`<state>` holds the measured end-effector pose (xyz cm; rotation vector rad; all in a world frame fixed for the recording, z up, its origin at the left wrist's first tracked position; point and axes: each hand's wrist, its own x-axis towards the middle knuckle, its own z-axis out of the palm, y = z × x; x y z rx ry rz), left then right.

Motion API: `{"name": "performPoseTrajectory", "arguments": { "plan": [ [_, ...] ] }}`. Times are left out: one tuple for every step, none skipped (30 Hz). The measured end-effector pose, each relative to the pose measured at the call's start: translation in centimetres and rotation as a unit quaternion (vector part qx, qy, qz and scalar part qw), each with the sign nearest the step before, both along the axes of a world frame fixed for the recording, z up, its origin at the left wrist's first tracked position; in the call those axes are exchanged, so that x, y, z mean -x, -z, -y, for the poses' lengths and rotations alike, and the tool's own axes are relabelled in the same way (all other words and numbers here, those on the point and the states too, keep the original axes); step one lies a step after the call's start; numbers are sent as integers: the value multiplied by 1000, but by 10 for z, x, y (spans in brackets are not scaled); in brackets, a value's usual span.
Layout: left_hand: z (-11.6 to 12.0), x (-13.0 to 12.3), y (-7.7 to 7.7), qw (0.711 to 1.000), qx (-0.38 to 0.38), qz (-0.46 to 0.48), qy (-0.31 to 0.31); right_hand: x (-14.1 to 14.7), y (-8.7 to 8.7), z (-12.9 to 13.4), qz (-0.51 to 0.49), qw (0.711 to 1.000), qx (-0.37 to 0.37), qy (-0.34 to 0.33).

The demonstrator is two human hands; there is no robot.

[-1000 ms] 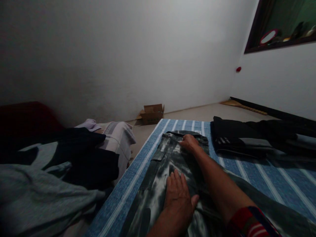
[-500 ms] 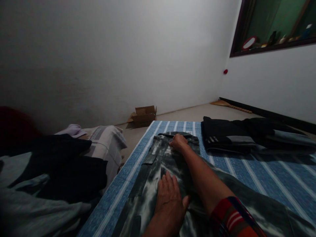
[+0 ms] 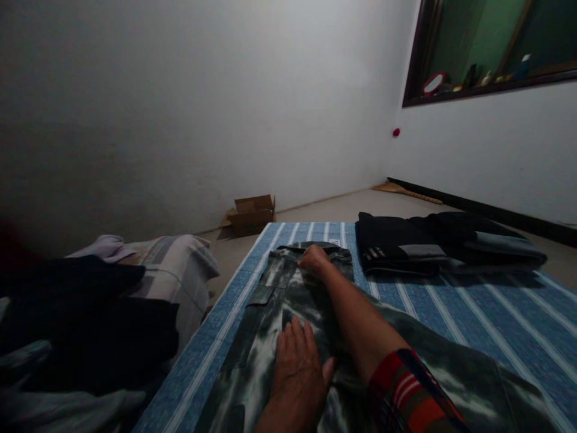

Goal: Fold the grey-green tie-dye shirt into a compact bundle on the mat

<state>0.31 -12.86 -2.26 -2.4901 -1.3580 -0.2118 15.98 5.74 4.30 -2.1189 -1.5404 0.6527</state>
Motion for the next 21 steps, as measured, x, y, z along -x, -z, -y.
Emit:
{"name": "performPoseTrajectory", "arguments": {
  "plan": [
    [0, 1, -2, 1000, 4, -7, 7, 0, 1, -1, 0, 1000, -2, -1],
    [-1, 2, -4, 1000, 5, -13, 14, 0, 2, -1, 0, 1000, -5, -2],
    [-1, 3, -5, 1000, 4, -18, 21, 0, 3, -1, 1, 1000, -7, -3],
    [-1, 4, -6, 999, 0, -20, 26, -1, 4, -1, 3, 1000, -10, -4],
    [-1, 5, -6, 999, -4, -19, 29, -1, 5, -1, 5, 1000, -12, -6],
    [-1, 6, -6, 999, -8, -18, 32, -1, 5, 0, 7, 1000, -14, -9],
    [-1, 6, -5, 999, -9, -16, 36, -1, 5, 0, 9, 1000, -16, -12],
    [-1, 7, -5, 999, -9, -14, 39, -1, 4, 1, 13, 1000, -17, -16],
    [-2, 7, -5, 999, -7, -13, 41, -1, 3, 2, 18, 1000, -17, -20],
    [-2, 7, -5, 999, -5, -12, 42, -1, 2, 2, 25, 999, -17, -23],
    [-2, 7, -4, 999, -3, -11, 41, -1, 1, 3, 33, 999, -16, -24],
    [-3, 7, -4, 999, 1, -11, 39, 0, 0, 4, 44, 999, -14, -24],
    [-3, 8, -4, 999, 4, -10, 37, 2, -1, 5, 56, 998, -12, -23],
    [-4, 8, -3, 999, 7, -8, 37, 3, -1, 7, 69, 997, -12, -21],
    [-5, 8, -2, 999, 9, -6, 37, 6, -1, 9, 83, 996, -12, -20],
    [-5, 8, 0, 999, 11, -2, 37, 8, -1, 12, 97, 995, -13, -19],
    [-6, 8, 1, 999, 11, 0, 38, 11, 0, 15, 111, 994, -15, -18],
    [-7, 8, 3, 999, 11, 3, 38, 14, 0, 18, 124, 992, -14, -18],
    [-7, 9, 4, 999, 10, 4, 38, 16, 1, 21, 136, 990, -12, -17],
    [-8, 9, 5, 999, 9, 5, 38, 18, 1, 24, 147, 989, -6, -17],
    [-8, 9, 6, 999, 8, 5, 39, 20, 2, 27, 156, 988, 2, -18]
  ]
}}
